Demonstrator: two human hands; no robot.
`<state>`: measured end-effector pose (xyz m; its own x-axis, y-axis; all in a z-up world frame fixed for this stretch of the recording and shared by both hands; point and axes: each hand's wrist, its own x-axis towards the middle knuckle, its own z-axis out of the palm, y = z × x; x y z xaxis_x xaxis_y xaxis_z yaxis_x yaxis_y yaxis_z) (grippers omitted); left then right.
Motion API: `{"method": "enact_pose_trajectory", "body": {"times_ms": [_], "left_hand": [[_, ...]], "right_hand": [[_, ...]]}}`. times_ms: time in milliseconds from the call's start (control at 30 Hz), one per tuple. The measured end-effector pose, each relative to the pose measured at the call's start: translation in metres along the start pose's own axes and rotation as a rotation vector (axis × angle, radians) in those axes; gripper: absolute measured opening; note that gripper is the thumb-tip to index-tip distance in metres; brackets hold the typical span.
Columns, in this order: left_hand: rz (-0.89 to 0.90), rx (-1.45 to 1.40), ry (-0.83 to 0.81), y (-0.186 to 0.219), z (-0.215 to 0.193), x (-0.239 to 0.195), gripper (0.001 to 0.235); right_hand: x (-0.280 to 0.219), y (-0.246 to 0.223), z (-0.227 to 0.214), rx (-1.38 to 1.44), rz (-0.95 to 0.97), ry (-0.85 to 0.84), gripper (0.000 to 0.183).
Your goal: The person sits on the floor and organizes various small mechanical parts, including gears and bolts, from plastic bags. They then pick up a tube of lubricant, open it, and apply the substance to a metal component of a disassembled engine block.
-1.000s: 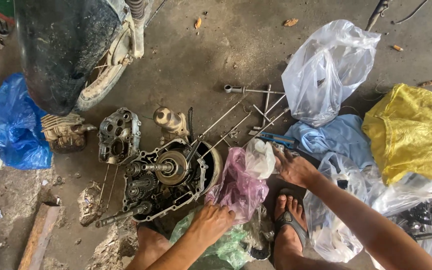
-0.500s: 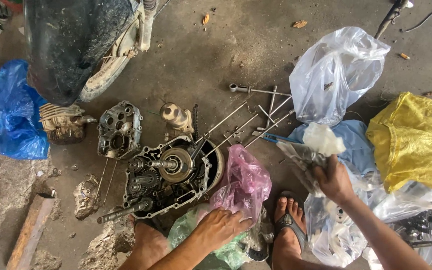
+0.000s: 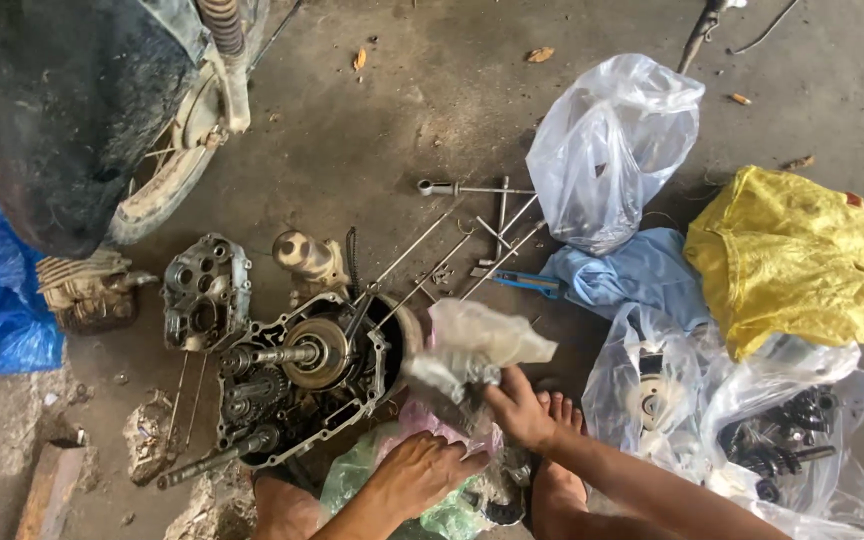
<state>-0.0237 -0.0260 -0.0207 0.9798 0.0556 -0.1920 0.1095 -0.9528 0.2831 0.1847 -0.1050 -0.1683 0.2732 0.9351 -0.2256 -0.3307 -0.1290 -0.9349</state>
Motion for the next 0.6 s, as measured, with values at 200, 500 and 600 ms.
{"method": "enact_pose_trajectory", "body": {"times_ms": [200, 500, 600], "left_hand": [[-0.069, -0.005, -0.305, -0.017, 0.011, -0.008, 0.028], [0.178, -0.123, 0.271, -0.002, -0.05, 0.013, 0.016], [0.238, -0.166, -0.038, 0.007, -0.04, 0.014, 0.017]], "right_hand": [[0.0, -0.001, -0.047, -0.715, 0.365, -0.413, 0.027], [0.016, -0.141, 0.005, -0.952, -0.194, -0.853, 0.046], [0.03, -0.129, 0.017, -0.985, -0.599, -0.792, 0.039]]}}
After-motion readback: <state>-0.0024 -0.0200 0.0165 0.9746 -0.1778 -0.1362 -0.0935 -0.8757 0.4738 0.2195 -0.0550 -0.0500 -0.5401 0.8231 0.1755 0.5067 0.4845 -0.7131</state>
